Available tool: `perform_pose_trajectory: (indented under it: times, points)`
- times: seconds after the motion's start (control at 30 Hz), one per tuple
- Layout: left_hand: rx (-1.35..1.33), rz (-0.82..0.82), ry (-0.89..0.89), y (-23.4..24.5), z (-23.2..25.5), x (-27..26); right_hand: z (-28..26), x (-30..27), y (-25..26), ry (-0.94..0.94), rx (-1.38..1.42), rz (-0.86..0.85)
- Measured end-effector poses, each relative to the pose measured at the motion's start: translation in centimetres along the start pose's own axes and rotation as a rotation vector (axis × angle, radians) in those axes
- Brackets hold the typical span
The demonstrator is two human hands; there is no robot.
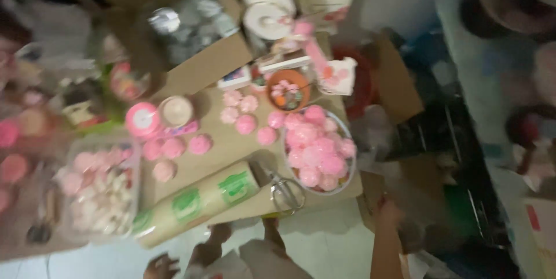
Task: Making decorative candles in the shape of flowers and hearts, including melting wax and packaging.
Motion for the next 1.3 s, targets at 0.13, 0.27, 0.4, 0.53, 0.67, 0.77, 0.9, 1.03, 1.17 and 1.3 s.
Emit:
perform_pose_trajectory:
  times: [0.13, 0.27, 0.4, 0.53, 0.67, 0.77, 0.9, 1.03, 1.17, 1.3]
  points:
    - [0.072, 0.301, -0.201, -1.7, 6.1, 0.0, 5.5, -5.5, -2.3, 0.522, 0.059, -0.073]
    - [0.232, 0.458, -0.42, -3.8, 8.2, -1.4, 10.1, -11.9, -6.9, 0.964, 0.071, -0.56]
    - [0.399, 0.622, -0.499, -4.5, 9.4, -2.2, 7.3, -21.5, -14.6, 1.258, -0.438, -0.797]
    - [0.272, 0.618, -0.491, -5.6, 12.4, -3.6, 8.6, -19.4, -21.9, 1.168, -0.772, -0.968]
    - [0.296, 0.498, -0.638, -5.7, 15.3, -4.0, 13.3, -8.2, -27.8, 0.999, -0.741, -1.084]
    - [0.28, 0.357, -0.61, -5.6, 15.9, -3.4, 10.4, -14.1, -24.3, 0.927, -0.834, -1.09]
    - [0.295, 0.228, -0.487, -4.7, 15.7, -2.5, 9.2, -18.6, -20.9, 0.921, -0.932, -1.024]
    - [0.307, 0.119, -0.456, -4.1, 15.1, -2.9, 7.6, -31.0, -17.5, 1.881, -0.79, -0.776]
    - [0.286, 0.092, -0.497, -3.8, 15.7, -3.5, 11.1, -35.6, -20.0, 1.939, -0.919, -1.007]
    - [0.275, 0.044, -0.476, -3.4, 16.6, -3.5, 14.4, -38.9, -23.6, 1.95, -0.971, -1.153]
Point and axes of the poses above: each hand's wrist, its own x-axis towards the middle knuckle, its own y-axis out of the back of the hand, z = x × y, the point moved 2 cm from there along x, towards the middle knuckle, and after that the axes turned 1 degree about z, right-handed, at the moved point
